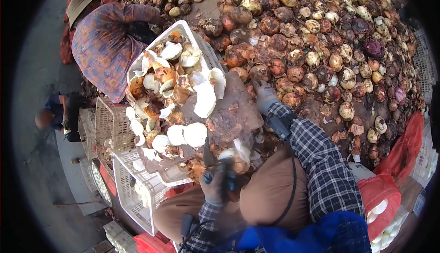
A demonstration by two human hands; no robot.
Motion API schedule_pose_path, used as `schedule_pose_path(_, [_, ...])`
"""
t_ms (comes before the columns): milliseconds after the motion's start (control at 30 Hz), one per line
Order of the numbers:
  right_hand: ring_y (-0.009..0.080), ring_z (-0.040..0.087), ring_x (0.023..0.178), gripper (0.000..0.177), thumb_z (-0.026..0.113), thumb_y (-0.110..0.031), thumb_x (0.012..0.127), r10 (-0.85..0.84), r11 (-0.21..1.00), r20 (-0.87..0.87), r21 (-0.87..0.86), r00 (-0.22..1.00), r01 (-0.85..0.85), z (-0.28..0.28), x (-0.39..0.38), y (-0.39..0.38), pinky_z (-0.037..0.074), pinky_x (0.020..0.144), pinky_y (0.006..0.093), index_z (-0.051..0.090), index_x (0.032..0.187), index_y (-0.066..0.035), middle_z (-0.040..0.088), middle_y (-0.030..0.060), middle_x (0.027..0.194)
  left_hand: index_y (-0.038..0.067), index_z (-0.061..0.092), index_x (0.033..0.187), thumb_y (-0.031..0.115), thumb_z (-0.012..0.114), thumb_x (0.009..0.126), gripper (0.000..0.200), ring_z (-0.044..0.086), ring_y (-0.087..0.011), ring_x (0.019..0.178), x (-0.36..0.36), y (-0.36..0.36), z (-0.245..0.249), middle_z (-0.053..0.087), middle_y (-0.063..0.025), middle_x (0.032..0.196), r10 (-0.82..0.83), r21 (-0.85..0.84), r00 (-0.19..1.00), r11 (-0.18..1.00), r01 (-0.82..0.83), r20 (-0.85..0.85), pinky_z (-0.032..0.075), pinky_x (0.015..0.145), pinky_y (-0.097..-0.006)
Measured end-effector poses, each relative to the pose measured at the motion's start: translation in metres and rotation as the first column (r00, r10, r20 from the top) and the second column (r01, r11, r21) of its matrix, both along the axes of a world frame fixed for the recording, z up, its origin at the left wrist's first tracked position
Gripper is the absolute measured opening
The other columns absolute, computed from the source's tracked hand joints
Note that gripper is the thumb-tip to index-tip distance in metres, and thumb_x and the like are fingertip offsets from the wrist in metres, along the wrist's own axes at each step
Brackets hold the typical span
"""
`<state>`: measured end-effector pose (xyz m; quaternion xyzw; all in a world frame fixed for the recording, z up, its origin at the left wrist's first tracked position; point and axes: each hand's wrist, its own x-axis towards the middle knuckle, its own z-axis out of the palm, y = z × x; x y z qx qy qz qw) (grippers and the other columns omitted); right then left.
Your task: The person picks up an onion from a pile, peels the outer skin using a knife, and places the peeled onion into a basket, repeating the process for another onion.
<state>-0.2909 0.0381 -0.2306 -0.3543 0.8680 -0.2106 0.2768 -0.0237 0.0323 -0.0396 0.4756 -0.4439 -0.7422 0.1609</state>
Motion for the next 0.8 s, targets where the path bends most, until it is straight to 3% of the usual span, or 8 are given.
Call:
schedule_pose_path(67, [0.0335, 0.057, 0.106, 0.054, 0.068, -0.014, 0.075, -0.228, 0.961, 0.136, -0.130, 0.964, 0.245, -0.003, 0.001, 0.015, 0.047, 0.090, 0.0384, 0.051, 0.125, -0.003, 0.054, 0.0220, 0.122, -0.007, 0.060, 0.104, 0.018, 0.060, 0.088, 0.030, 0.056, -0.0147, 0.050, 0.001, 0.001, 0.002, 0.063, -0.0088, 0.070, 0.011, 0.017, 1.000, 1.000, -0.011, 0.008, 0.045, 0.042, -0.0250])
schedule_pose_path(100, [0.0250, 0.064, 0.092, 0.043, 0.073, -0.012, 0.072, -0.318, 0.857, 0.389, -0.273, 0.865, 0.438, -0.027, 0.000, 0.024, 0.051, 0.082, 0.0336, 0.061, 0.111, -0.001, 0.065, 0.0161, 0.104, -0.007, 0.060, 0.104, 0.019, 0.060, 0.088, 0.030, 0.056, -0.0147, 0.050, 0.001, 0.001, 0.001, 0.063, -0.0088, 0.070, 0.015, 0.025, 1.000, 1.000, -0.015, 0.010, 0.044, 0.042, -0.0248])
schedule_pose_path(200, [0.0196, 0.064, 0.084, 0.036, 0.074, -0.014, 0.074, -0.342, 0.673, 0.854, -0.069, 0.392, 0.737, -0.022, -0.012, 0.057, 0.051, 0.078, 0.0313, 0.063, 0.105, 0.001, 0.067, 0.0104, 0.093, -0.007, 0.060, 0.103, 0.019, 0.060, 0.088, 0.030, 0.055, -0.0149, 0.049, -0.001, 0.001, -0.001, 0.062, -0.0090, 0.069, 0.014, 0.031, 1.000, 0.999, -0.014, 0.004, 0.043, 0.042, -0.0244])
schedule_pose_path(333, [0.0173, 0.063, 0.075, 0.026, 0.072, -0.014, 0.079, -0.195, 0.494, 0.981, 0.085, 0.015, 0.865, -0.021, -0.016, 0.072, 0.050, 0.064, 0.0304, 0.065, 0.098, 0.002, 0.067, 0.0087, 0.091, -0.007, 0.060, 0.103, 0.020, 0.059, 0.088, 0.031, 0.054, -0.0149, 0.048, 0.001, 0.001, -0.004, 0.062, -0.0089, 0.068, 0.014, -0.009, 1.000, 1.000, -0.014, 0.028, 0.042, 0.041, -0.0241])
schedule_pose_path(467, [0.0162, 0.060, 0.074, 0.038, 0.077, -0.024, 0.073, -0.410, 0.628, 0.857, 0.018, 0.312, 0.778, -0.063, -0.020, 0.069, 0.048, 0.066, 0.0283, 0.064, 0.094, 0.005, 0.066, 0.0104, 0.084, -0.006, 0.063, 0.096, 0.010, 0.056, 0.088, 0.019, 0.060, -0.0152, 0.057, 0.002, 0.000, -0.003, 0.065, -0.0095, 0.073, 0.029, 0.003, 0.999, 1.000, -0.029, 0.039, 0.048, 0.050, -0.0254])
schedule_pose_path(600, [0.0259, 0.065, 0.084, 0.045, 0.077, -0.036, 0.071, -0.314, 0.940, 0.418, 0.014, 0.853, 0.340, -0.012, -0.010, 0.049, 0.050, 0.077, 0.0330, 0.064, 0.093, 0.001, 0.068, 0.0153, 0.093, -0.007, 0.063, 0.098, 0.011, 0.058, 0.086, 0.022, 0.062, -0.0164, 0.062, 0.010, -0.001, -0.008, 0.066, -0.0107, 0.077, 0.006, -0.026, 0.996, 1.000, -0.003, 0.090, 0.050, 0.055, -0.0266])
schedule_pose_path(700, [0.0314, 0.063, 0.097, 0.048, 0.073, -0.040, 0.072, -0.155, 0.977, 0.184, 0.177, 0.971, 0.122, 0.009, -0.013, 0.017, 0.049, 0.087, 0.0371, 0.065, 0.101, -0.002, 0.066, 0.0184, 0.103, -0.008, 0.061, 0.103, 0.010, 0.060, 0.084, 0.026, 0.062, -0.0167, 0.061, 0.005, -0.001, -0.002, 0.065, -0.0113, 0.076, 0.015, -0.008, 0.995, 1.000, -0.014, 0.096, 0.051, 0.054, -0.0272])
schedule_pose_path(800, [0.0298, 0.062, 0.102, 0.058, 0.069, -0.043, 0.075, -0.126, 0.992, 0.161, 0.008, 0.979, 0.126, 0.022, -0.047, -0.012, 0.048, 0.090, 0.0377, 0.059, 0.117, -0.003, 0.064, 0.0184, 0.108, -0.008, 0.061, 0.103, 0.009, 0.060, 0.083, 0.026, 0.060, -0.0168, 0.059, -0.010, 0.001, 0.011, 0.064, -0.0113, 0.074, 0.140, 0.176, 0.988, 0.973, -0.149, 0.059, 0.050, 0.053, -0.0267])
